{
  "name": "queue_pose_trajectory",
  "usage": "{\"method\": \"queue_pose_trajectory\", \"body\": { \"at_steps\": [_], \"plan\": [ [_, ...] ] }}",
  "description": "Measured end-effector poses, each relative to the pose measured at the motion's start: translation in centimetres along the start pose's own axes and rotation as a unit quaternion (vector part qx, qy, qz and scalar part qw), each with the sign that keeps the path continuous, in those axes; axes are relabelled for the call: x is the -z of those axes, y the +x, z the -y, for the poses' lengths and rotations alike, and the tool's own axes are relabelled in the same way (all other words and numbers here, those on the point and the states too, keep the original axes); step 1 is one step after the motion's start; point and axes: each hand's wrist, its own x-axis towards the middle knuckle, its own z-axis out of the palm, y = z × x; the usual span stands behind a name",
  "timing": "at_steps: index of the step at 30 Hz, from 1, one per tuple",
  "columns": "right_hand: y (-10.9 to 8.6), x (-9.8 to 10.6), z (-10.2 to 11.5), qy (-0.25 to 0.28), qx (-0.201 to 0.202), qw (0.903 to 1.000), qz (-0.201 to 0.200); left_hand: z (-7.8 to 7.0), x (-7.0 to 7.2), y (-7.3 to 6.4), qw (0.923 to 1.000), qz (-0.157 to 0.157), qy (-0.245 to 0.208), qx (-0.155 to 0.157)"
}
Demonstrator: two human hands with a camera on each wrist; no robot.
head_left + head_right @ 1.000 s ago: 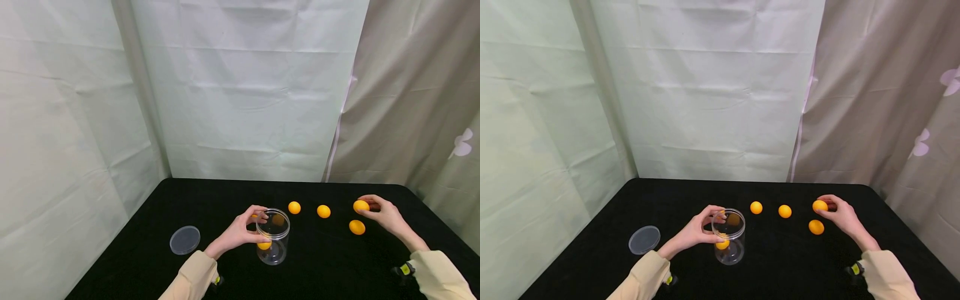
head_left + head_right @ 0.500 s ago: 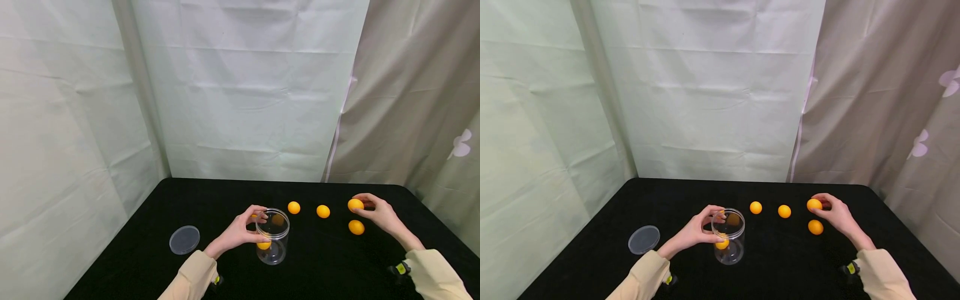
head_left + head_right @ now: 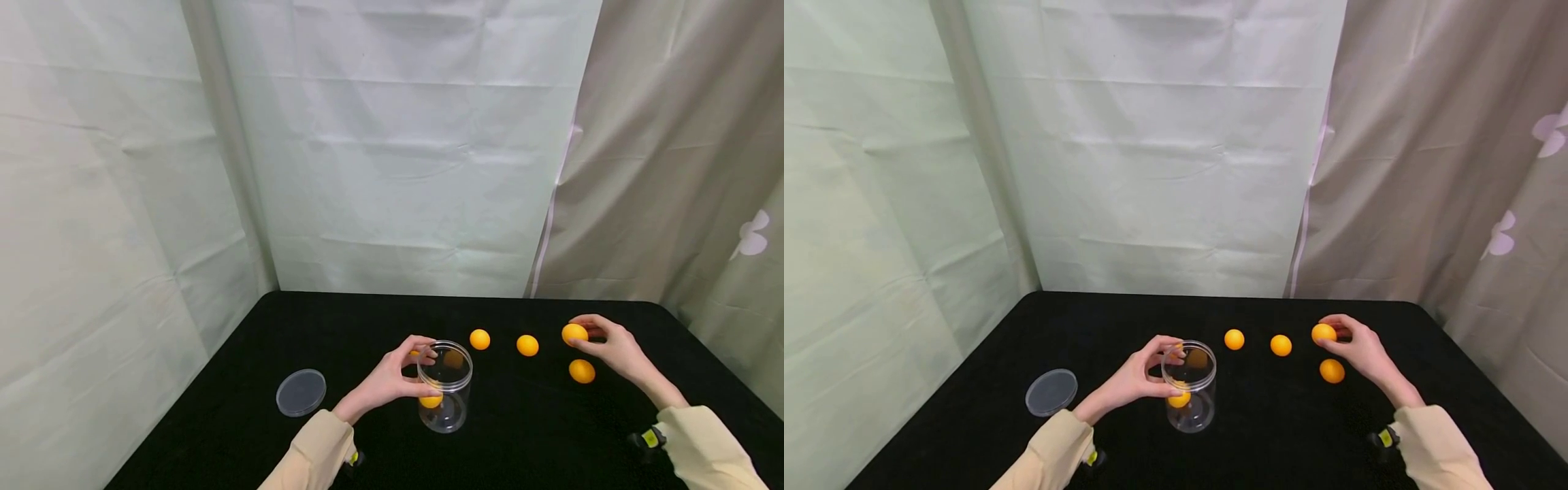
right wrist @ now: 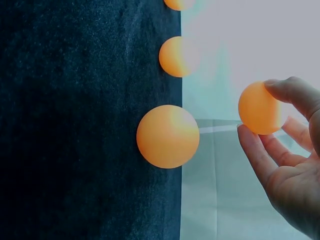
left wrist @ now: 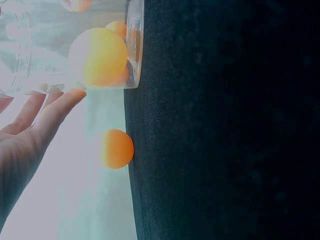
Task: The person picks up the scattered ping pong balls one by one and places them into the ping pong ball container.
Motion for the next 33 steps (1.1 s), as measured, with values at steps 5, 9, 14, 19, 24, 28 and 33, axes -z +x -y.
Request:
{"method": "queue_pose_trajectory", "body": {
  "at_steps": [5, 9, 14, 19, 24, 28, 33],
  "plan": [
    [0.1, -0.1, 0.3, 0.01, 0.004, 0.9999, 0.003, -2.0, -0.2, -0.4, 1.0, 0.007, 0.001, -0.003],
    [0.2, -0.3, 0.5, 0.009, 0.01, 0.9999, -0.002, -2.9, -0.2, -0.6, 0.9999, 0.009, 0.004, -0.004],
    [0.2, -0.5, 0.9, 0.012, 0.019, 0.9997, -0.007, -1.8, -0.2, -0.4, 1.0, 0.005, -0.001, -0.008],
    [0.2, -0.7, 1.4, 0.014, 0.035, 0.9992, -0.013, -1.9, -0.1, -0.4, 1.0, 0.005, 0.0, -0.007],
    [0.4, -1.0, 1.8, 0.024, 0.04, 0.9989, -0.01, -2.7, -0.2, -0.6, 1.0, 0.006, 0.0, -0.002],
    [0.6, -1.3, 1.9, 0.027, 0.048, 0.9985, -0.009, -2.7, -0.2, -0.6, 1.0, 0.007, 0.003, -0.001],
    [0.9, -1.6, 2.1, 0.034, 0.053, 0.998, -0.009, -2.8, -0.3, -0.6, 1.0, 0.006, 0.003, 0.001]
  ]
}}
